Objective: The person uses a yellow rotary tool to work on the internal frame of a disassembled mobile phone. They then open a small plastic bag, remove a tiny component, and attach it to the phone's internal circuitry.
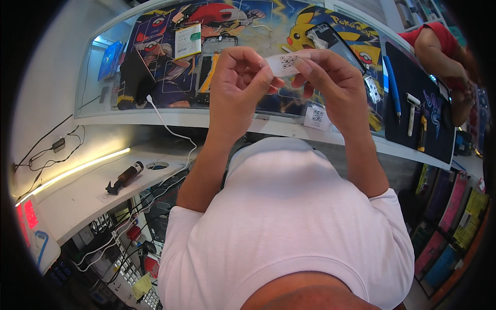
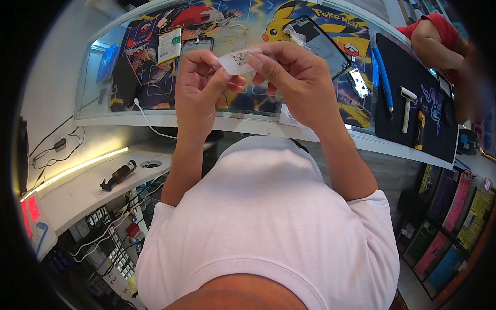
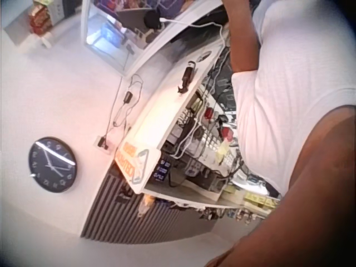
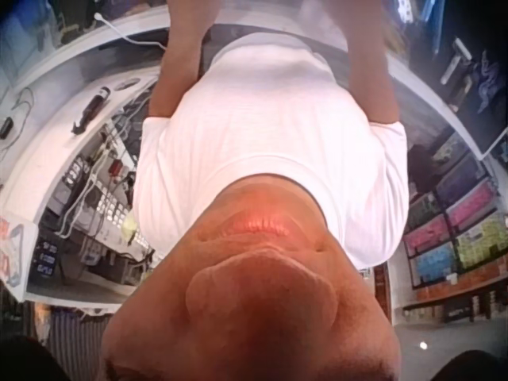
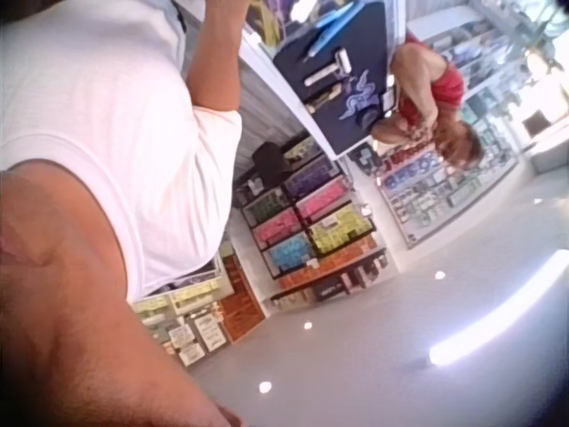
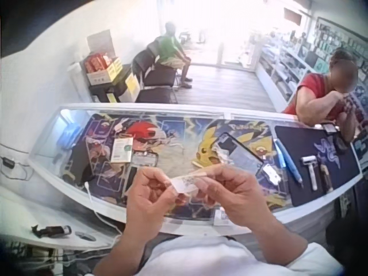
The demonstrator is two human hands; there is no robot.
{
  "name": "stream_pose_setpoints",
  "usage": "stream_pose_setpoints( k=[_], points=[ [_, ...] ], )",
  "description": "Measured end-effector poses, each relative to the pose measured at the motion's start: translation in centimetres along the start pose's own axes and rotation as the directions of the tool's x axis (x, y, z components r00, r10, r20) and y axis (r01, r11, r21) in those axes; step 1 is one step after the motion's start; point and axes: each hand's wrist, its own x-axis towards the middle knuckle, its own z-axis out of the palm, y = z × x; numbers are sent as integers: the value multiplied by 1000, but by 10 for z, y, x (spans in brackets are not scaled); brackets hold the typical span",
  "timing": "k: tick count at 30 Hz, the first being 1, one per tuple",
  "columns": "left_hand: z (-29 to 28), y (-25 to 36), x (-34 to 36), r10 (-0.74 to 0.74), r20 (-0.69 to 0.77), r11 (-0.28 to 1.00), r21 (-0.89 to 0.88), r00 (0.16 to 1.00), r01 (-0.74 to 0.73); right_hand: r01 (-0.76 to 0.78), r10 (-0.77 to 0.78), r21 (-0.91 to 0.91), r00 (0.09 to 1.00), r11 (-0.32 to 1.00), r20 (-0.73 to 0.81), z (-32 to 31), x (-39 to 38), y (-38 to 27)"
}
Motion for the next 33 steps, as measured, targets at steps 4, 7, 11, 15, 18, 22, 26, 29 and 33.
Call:
stream_pose_setpoints(
  k=[4,7,11,15,18,22,26,29,33],
  points=[
    [4,-1,-2,35,-21,996,87,999,-34,5,-8,-33,997,999,-83,1,-4,2],
    [7,-2,-2,57,-19,998,29,998,-56,-28,24,-42,994,999,-107,0,-4,1],
    [12,-5,-1,94,-29,990,108,995,-91,-28,36,60,992,998,-122,-1,-4,1],
    [12,-6,-1,72,-5,981,183,997,-69,5,1,58,994,998,-112,0,-5,1],
    [9,-3,-1,80,88,981,171,993,-94,18,-22,-38,995,999,-98,-4,-4,-3],
    [12,-4,3,139,193,959,220,971,-180,13,-24,-134,997,991,-78,-12,2,-10],
    [19,-7,9,190,222,867,420,956,-270,-18,13,-177,999,984,-30,-17,9,-17],
    [20,-8,10,35,145,937,340,989,-83,-45,47,-173,999,984,10,-23,14,-23],
    [19,-9,10,-115,135,985,143,984,96,-135,143,-230,989,964,21,-32,19,-33]
  ],
)
